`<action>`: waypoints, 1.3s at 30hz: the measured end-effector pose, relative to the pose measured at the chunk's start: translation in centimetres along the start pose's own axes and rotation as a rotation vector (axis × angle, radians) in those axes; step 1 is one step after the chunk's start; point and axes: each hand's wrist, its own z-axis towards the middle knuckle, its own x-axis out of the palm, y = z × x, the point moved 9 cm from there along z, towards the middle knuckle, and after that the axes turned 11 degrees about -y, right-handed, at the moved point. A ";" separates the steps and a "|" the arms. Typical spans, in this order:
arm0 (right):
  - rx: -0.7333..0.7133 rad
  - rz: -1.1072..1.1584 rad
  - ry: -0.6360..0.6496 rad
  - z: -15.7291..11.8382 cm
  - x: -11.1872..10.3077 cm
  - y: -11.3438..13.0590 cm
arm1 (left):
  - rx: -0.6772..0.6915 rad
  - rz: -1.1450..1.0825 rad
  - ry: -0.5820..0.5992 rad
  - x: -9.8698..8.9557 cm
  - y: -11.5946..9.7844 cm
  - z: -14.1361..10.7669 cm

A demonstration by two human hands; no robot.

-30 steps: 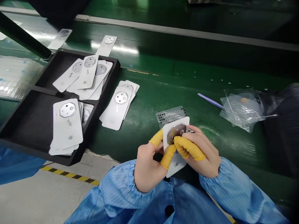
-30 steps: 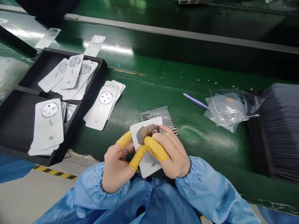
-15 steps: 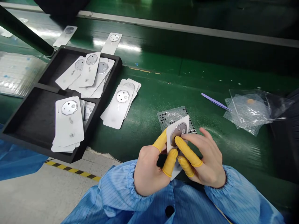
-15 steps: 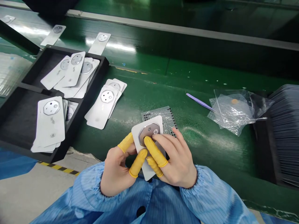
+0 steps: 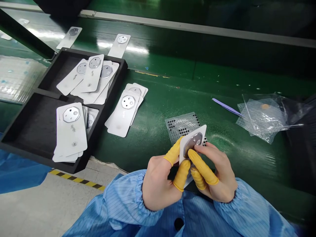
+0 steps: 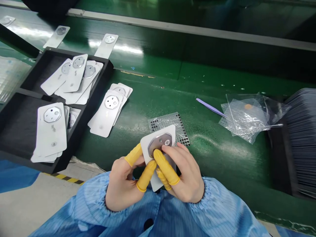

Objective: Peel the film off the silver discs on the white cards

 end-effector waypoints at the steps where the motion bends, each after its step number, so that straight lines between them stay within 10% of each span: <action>1: -0.003 -0.019 0.006 0.0 0.1 0.1 | 0.007 0.017 0.008 0.1 -0.1 0.0; 26: 0.059 0.078 0.133 -0.1 1.8 -0.3 | -0.134 -0.053 0.040 0.8 1.9 -0.4; 33: 0.500 0.253 -0.201 -0.4 -0.6 -4.8 | -0.684 -0.636 0.027 2.6 5.9 -0.8; 39: 0.741 0.322 -0.148 -3.4 1.9 -6.5 | -0.677 -0.497 -0.110 1.4 7.3 0.1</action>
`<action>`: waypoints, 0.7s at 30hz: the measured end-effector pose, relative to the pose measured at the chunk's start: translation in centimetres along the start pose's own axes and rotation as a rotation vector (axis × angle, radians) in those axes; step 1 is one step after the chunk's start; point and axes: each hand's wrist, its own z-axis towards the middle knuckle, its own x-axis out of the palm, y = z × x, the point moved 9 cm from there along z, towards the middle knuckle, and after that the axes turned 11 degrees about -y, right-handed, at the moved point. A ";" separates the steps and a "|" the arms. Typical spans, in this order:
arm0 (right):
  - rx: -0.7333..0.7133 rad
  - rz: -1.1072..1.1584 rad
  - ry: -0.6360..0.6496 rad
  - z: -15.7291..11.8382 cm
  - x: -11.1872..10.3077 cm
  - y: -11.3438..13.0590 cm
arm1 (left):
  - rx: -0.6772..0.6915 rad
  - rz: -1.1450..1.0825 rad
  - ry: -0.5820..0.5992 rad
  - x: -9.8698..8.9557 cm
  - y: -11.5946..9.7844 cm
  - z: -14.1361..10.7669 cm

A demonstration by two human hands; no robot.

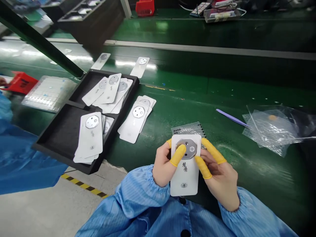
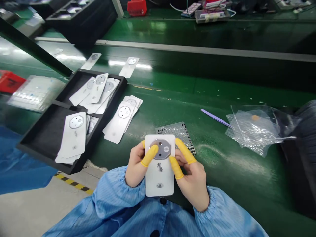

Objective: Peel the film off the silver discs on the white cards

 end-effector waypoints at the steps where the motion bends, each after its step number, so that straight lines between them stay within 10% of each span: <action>1: -0.006 0.007 0.001 -0.3 0.2 -0.3 | 0.019 0.046 -0.027 -0.3 0.1 0.1; 9: -0.042 0.013 0.129 -0.8 2.5 -0.6 | -0.045 0.180 0.006 -2.1 1.2 1.5; 12: -0.241 -0.212 0.198 0.7 1.7 0.2 | 0.003 0.329 0.026 -5.4 -1.8 5.6; 17: -0.437 -0.599 0.162 2.8 -1.2 -2.2 | 0.225 0.792 -0.264 -13.1 -7.8 14.7; 21: -0.445 -0.468 0.118 2.5 -1.6 -2.8 | 0.480 1.212 -0.389 -12.1 -8.9 13.5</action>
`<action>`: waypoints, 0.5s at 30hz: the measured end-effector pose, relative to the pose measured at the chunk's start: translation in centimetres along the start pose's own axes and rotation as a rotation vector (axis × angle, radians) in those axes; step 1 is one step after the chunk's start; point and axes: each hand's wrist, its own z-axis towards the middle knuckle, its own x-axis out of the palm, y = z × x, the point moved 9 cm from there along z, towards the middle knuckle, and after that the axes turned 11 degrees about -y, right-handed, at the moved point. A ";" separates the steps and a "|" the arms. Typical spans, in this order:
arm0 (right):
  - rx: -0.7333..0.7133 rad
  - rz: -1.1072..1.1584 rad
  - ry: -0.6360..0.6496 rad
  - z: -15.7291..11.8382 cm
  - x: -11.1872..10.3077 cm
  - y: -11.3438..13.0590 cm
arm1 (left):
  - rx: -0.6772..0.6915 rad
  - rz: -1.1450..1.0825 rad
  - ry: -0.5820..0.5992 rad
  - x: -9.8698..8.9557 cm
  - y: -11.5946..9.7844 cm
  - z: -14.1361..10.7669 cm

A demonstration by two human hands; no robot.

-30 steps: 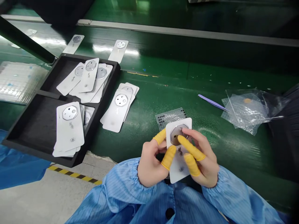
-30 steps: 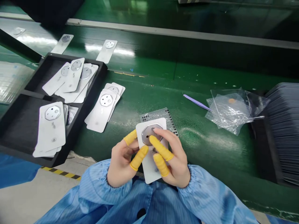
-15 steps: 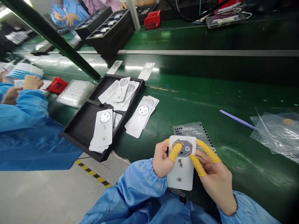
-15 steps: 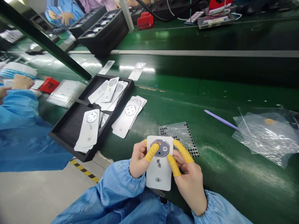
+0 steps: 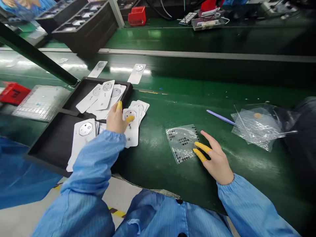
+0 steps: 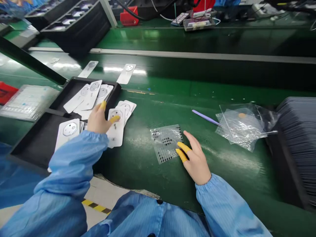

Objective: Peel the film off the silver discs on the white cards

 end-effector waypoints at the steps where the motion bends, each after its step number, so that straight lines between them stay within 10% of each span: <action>1: 0.014 0.043 -0.012 0.0 0.1 0.2 | 0.067 -0.035 -0.043 -0.3 -1.5 -1.8; 4: 0.176 0.204 -0.034 -0.1 0.2 -0.2 | 0.033 -0.387 -0.005 0.7 -5.1 -9.2; 8: 0.468 0.522 -0.035 -0.5 0.4 -1.6 | -0.438 -0.937 0.322 5.7 -7.7 -17.7; 15: 0.157 0.115 -0.152 1.2 -2.3 1.4 | -0.861 -1.181 0.414 9.2 -8.5 -19.8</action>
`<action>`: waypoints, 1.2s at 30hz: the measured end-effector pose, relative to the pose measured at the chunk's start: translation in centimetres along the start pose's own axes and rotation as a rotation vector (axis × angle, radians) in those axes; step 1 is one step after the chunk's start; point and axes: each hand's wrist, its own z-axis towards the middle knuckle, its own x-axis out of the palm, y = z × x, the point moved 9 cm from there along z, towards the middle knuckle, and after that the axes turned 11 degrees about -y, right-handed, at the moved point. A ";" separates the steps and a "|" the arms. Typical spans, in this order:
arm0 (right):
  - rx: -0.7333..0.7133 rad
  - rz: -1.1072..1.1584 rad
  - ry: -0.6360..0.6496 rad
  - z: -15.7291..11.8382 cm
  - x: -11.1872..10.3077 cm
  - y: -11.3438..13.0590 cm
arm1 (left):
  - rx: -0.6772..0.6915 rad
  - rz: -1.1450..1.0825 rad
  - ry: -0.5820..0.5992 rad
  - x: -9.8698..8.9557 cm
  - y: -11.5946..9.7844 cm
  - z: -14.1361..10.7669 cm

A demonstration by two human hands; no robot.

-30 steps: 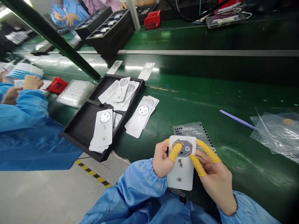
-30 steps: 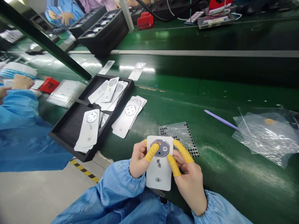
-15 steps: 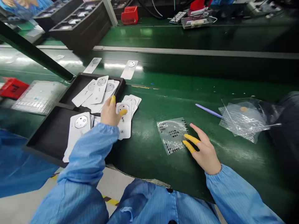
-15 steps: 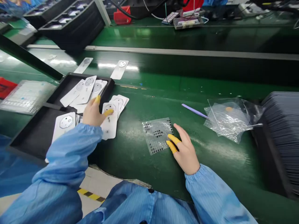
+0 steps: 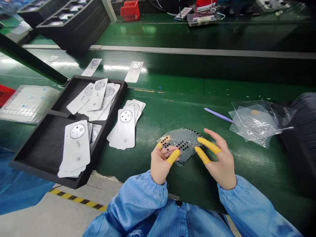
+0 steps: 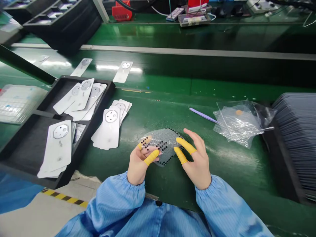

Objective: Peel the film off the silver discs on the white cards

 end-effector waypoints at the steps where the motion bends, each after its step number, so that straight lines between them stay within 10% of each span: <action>1: -0.105 -0.089 -0.027 0.0 -0.3 1.1 | 0.015 -0.010 -0.012 -0.2 -0.1 0.1; 15: -0.455 -0.021 0.197 -1.5 2.9 4.6 | 0.002 -0.057 0.060 0.2 0.6 -0.1; 36: -0.369 0.001 0.116 -3.6 3.8 3.1 | 0.097 0.006 0.004 -0.3 0.2 0.0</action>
